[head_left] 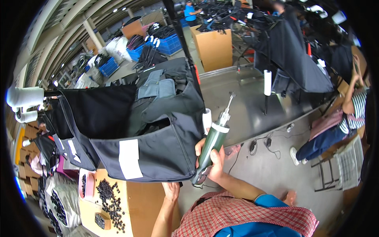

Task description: The person uses a handheld pneumatic tool to attach black plastic fasteners to the seams of a black fabric bag. They repeatedly pick fasteners from a nearby container and secure them along the bag's edges while other workers assemble similar items in the background.

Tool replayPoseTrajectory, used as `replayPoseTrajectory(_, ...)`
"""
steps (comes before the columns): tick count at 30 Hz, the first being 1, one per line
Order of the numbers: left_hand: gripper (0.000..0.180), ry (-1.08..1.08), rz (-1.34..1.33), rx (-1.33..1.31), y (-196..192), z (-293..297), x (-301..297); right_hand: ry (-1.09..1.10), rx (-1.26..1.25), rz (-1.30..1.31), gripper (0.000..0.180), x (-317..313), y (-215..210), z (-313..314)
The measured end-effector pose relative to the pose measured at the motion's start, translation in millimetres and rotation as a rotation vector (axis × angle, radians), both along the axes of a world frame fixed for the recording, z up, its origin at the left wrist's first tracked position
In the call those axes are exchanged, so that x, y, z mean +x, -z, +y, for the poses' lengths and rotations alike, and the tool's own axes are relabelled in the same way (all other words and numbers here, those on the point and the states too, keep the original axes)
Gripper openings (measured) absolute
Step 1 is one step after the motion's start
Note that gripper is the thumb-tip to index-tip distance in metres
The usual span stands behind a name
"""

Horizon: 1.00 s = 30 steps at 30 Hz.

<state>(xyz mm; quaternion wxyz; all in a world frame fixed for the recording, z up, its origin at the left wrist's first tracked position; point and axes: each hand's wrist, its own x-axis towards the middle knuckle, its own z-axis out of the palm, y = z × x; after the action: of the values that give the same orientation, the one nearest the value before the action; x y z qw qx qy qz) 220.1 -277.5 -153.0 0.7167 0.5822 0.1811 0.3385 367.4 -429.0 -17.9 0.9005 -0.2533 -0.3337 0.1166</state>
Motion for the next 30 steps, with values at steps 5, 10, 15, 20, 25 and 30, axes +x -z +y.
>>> replayPoseTrajectory(5,0.018,-0.200,0.127,0.483,-109,12,41,-0.088,0.199,-0.121,0.077,39,-92,36)
replayPoseTrajectory(10,0.016,-0.297,0.011,0.522,-195,32,89,-0.026,0.270,-0.134,0.057,77,-166,66)
replayPoseTrajectory(15,0.005,-0.306,-0.162,0.670,-219,70,147,0.134,0.286,-0.179,0.053,97,-192,84)
replayPoseTrajectory(20,0.009,-0.294,-0.304,0.701,-212,88,196,0.257,0.288,-0.143,0.050,88,-201,95)
replayPoseTrajectory(25,0.009,-0.363,-0.429,0.703,-218,74,217,0.297,0.275,-0.138,0.054,80,-201,96)
replayPoseTrajectory(30,0.008,-0.339,-0.467,0.593,-222,57,225,0.260,0.289,-0.171,0.054,82,-200,94)
